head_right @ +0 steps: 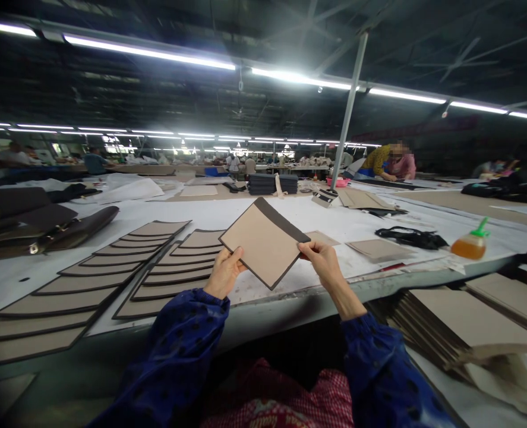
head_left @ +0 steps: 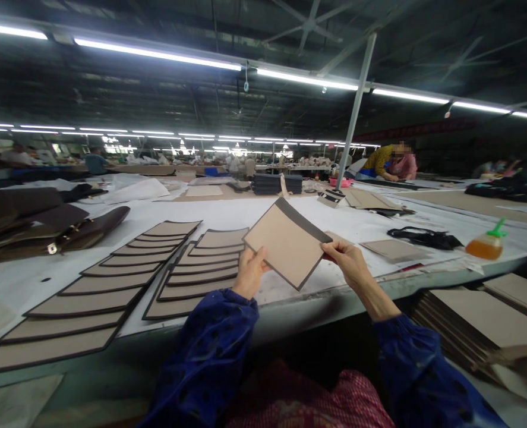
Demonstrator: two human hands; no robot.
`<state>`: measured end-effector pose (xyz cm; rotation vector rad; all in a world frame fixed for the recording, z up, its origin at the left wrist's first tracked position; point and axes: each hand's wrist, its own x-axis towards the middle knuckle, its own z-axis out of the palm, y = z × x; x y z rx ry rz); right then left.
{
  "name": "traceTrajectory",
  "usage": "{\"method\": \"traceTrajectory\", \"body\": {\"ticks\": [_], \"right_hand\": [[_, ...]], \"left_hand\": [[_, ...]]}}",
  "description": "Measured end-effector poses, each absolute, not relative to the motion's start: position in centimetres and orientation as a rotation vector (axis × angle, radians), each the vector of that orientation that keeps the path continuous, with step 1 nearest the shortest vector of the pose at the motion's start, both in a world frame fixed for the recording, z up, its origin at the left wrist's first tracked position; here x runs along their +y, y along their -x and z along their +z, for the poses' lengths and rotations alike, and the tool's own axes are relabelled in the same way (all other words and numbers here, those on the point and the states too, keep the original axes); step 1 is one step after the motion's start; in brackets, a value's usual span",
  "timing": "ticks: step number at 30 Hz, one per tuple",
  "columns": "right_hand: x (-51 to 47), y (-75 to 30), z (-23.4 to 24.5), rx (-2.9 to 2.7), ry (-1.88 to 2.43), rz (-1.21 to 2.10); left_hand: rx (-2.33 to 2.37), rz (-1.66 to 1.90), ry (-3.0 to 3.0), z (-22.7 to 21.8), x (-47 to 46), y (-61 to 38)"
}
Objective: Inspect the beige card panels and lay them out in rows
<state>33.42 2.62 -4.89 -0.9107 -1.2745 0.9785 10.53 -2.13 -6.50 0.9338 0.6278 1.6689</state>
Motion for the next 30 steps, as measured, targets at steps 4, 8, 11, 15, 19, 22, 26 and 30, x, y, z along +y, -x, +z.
{"method": "traceTrajectory", "body": {"ticks": [4, 8, 11, 15, 19, 22, 26, 30], "right_hand": [[2.7, -33.2, -4.9, -1.25, 0.93, 1.004], [2.6, -33.1, -4.9, -1.232, 0.93, 1.012], [2.7, -33.1, -4.9, -1.21, 0.925, 1.041], [2.8, -33.2, -5.0, -1.183, 0.931, 1.103], [3.0, -33.1, -5.4, -1.164, 0.936, 1.134], [2.9, -32.8, -5.8, -1.155, 0.938, 1.147], [2.0, -31.9, -6.1, -1.039, 0.891, 1.102], [0.1, -30.4, -6.3, -1.139, 0.935, 1.232]], "left_hand": [[0.639, 1.674, -0.934, -6.6, -2.1, -10.6], [0.65, 1.686, -0.919, -6.6, -2.1, -10.6], [0.646, 1.684, -0.926, -6.7, -2.1, -10.6], [0.64, 1.68, -0.935, -6.7, -2.1, -10.6], [0.64, 1.667, -0.959, -6.6, -2.2, -10.7], [0.678, 1.678, -0.951, -6.5, -2.3, -10.8], [0.705, 1.731, -0.866, -6.6, -2.1, -10.8], [0.639, 1.774, -0.84, -6.6, -2.0, -10.7]]}}
